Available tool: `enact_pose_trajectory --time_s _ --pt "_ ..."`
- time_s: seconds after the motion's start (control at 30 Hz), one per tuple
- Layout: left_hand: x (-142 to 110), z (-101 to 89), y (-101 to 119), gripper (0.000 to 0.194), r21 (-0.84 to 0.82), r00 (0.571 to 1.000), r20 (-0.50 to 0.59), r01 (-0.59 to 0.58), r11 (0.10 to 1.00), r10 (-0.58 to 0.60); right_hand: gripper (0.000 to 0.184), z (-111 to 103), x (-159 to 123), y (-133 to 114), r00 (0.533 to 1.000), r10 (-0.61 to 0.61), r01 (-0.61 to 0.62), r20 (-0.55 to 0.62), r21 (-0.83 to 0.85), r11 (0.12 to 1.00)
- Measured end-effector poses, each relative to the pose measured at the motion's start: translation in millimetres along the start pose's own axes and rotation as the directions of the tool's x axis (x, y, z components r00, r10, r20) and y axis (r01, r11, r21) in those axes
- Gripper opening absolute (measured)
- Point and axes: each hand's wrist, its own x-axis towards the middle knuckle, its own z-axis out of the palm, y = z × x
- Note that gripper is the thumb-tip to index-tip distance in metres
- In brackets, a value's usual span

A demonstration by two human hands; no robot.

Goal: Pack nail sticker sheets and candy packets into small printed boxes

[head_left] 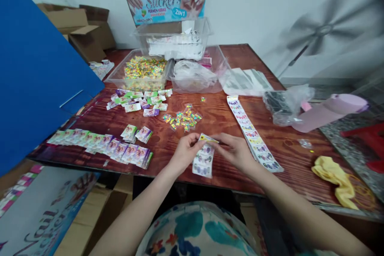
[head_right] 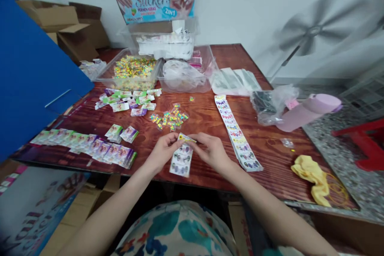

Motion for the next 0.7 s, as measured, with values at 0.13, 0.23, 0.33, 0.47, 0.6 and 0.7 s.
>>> enact_pose_trajectory --time_s 0.13,0.23,0.33,0.47,0.6,0.7 --pt "-7 -6.2 -1 0.044 -0.102 0.986 -0.096 0.128 0.986 -0.138 0.023 10 -3 -4 0.998 -0.021 0.019 -0.065 -0.022 1.000" --pt "-9 -10.4 0 0.042 -0.198 0.970 -0.139 0.168 0.966 -0.198 0.032 17 -8 -5 0.986 -0.155 0.160 0.064 -0.081 0.984" --pt "-12 -14.2 4 0.040 -0.286 0.958 -0.162 0.184 0.940 -0.236 0.036 24 -12 -3 0.978 -0.177 0.191 0.114 -0.125 0.974" --pt "-19 -16.1 9 0.041 -0.302 0.960 -0.107 0.218 0.928 -0.260 0.030 28 -11 2 0.984 -0.136 0.149 0.114 -0.113 0.982" --pt "-24 -15.9 7 0.049 -0.262 0.976 -0.076 0.176 0.949 -0.202 0.034 31 -9 -3 0.981 -0.108 0.123 0.159 -0.087 0.989" --pt "-25 -16.1 4 0.044 -0.244 0.981 -0.133 0.107 0.964 -0.143 0.036 33 -10 -7 0.979 -0.112 0.124 0.169 -0.061 0.990"
